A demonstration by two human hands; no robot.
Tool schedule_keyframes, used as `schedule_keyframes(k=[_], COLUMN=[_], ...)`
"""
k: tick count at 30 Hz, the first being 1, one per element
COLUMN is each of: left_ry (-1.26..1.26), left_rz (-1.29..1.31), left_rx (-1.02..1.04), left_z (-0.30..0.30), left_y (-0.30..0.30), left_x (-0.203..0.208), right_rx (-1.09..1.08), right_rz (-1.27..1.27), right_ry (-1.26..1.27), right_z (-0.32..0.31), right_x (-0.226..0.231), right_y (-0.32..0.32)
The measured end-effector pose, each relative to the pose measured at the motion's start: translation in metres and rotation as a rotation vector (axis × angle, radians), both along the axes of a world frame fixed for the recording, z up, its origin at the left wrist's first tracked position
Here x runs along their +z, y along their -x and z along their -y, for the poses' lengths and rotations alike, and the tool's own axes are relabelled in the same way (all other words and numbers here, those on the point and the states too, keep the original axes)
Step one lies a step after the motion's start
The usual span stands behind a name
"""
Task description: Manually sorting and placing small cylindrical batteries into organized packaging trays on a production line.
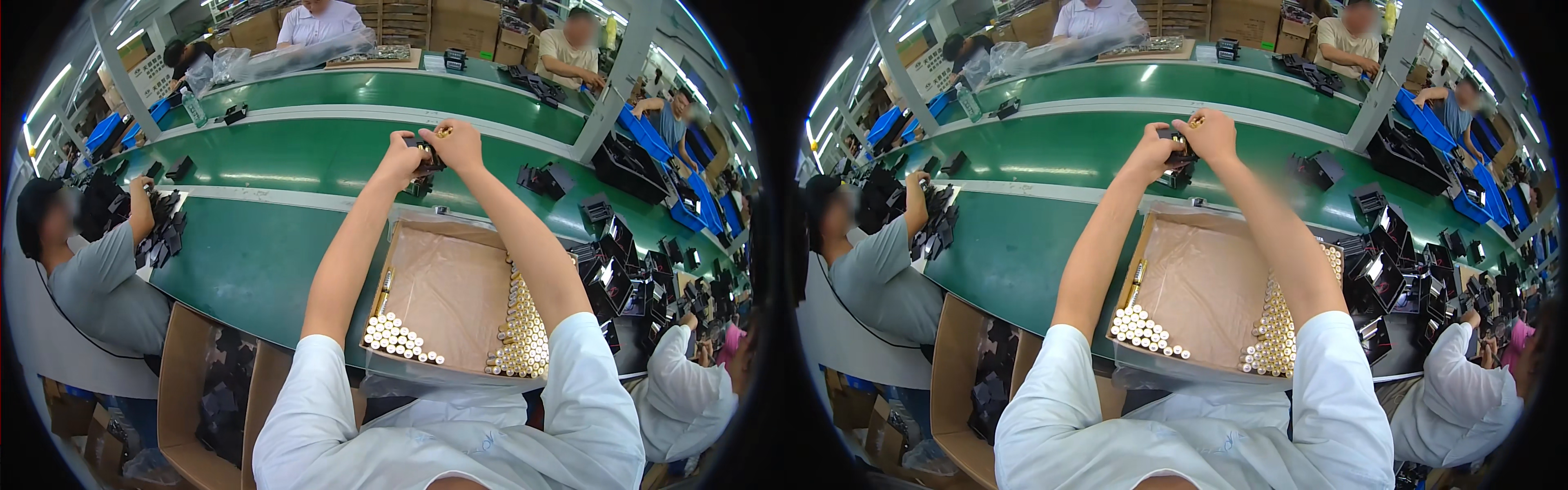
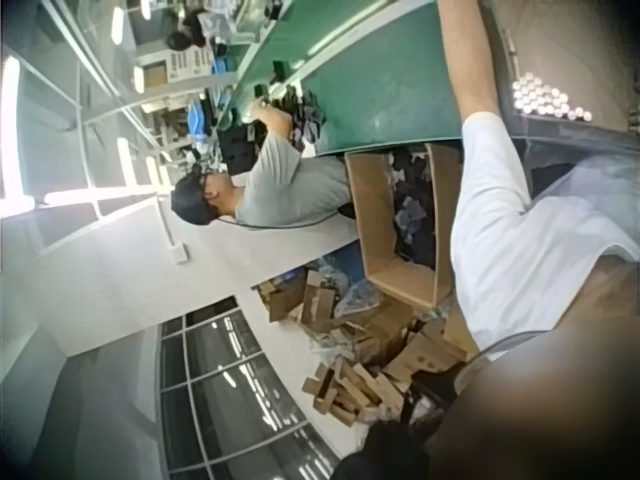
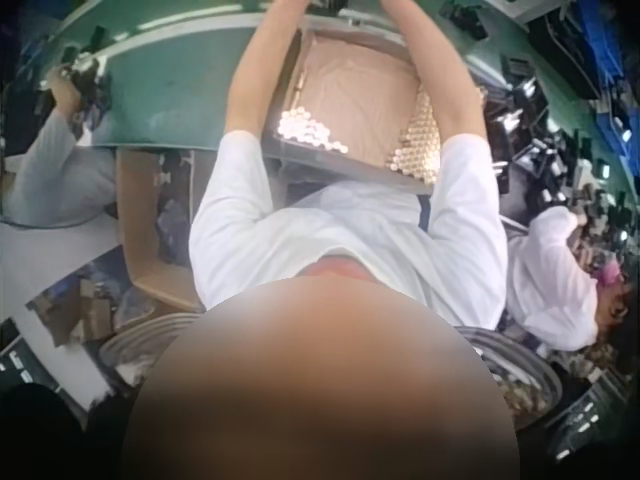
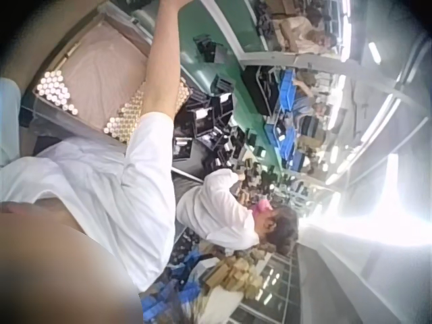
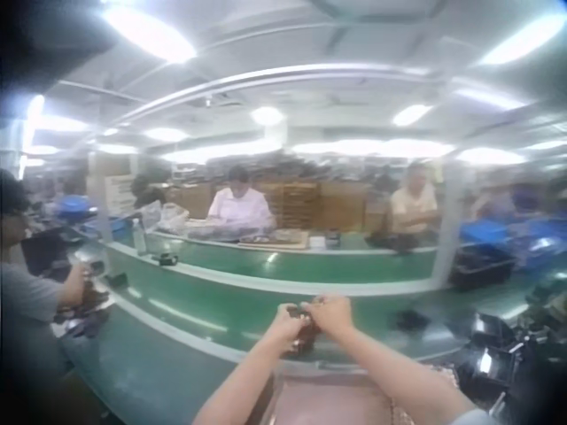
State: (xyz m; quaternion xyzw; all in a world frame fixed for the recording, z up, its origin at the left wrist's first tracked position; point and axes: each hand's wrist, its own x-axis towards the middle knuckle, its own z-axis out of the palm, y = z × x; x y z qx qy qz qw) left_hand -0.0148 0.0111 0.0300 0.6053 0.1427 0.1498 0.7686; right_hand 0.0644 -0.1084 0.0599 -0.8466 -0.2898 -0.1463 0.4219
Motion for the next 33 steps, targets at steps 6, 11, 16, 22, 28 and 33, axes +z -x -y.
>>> schedule_keyframes(k=[6,11,16,22,28,33], left_ry=[0.152,-0.062,-0.211,-0.208,-0.146,-0.203], left_rz=[0.011,0.025,0.026,-0.051,-0.094,-0.075], left_rx=[0.100,0.237,0.296,0.274,0.272,0.263], left_z=[-0.005,-0.013,-0.018,-0.035,-0.031,-0.018], left_y=[0.007,0.012,0.001,-0.006,0.000,0.009], left_x=[0.009,-0.004,-0.015,-0.029,-0.012,0.003], right_rx=[0.055,0.232,0.393,0.229,0.325,0.379], right_rz=[0.077,0.200,0.602,1.064,1.069,1.031], right_ry=[0.064,0.033,0.283,0.542,0.631,0.575], right_z=[-0.002,0.018,0.031,0.006,0.002,0.004], right_x=[0.004,0.000,-0.011,-0.015,-0.017,-0.024], right_y=[0.000,0.021,0.035,0.046,0.035,0.020])
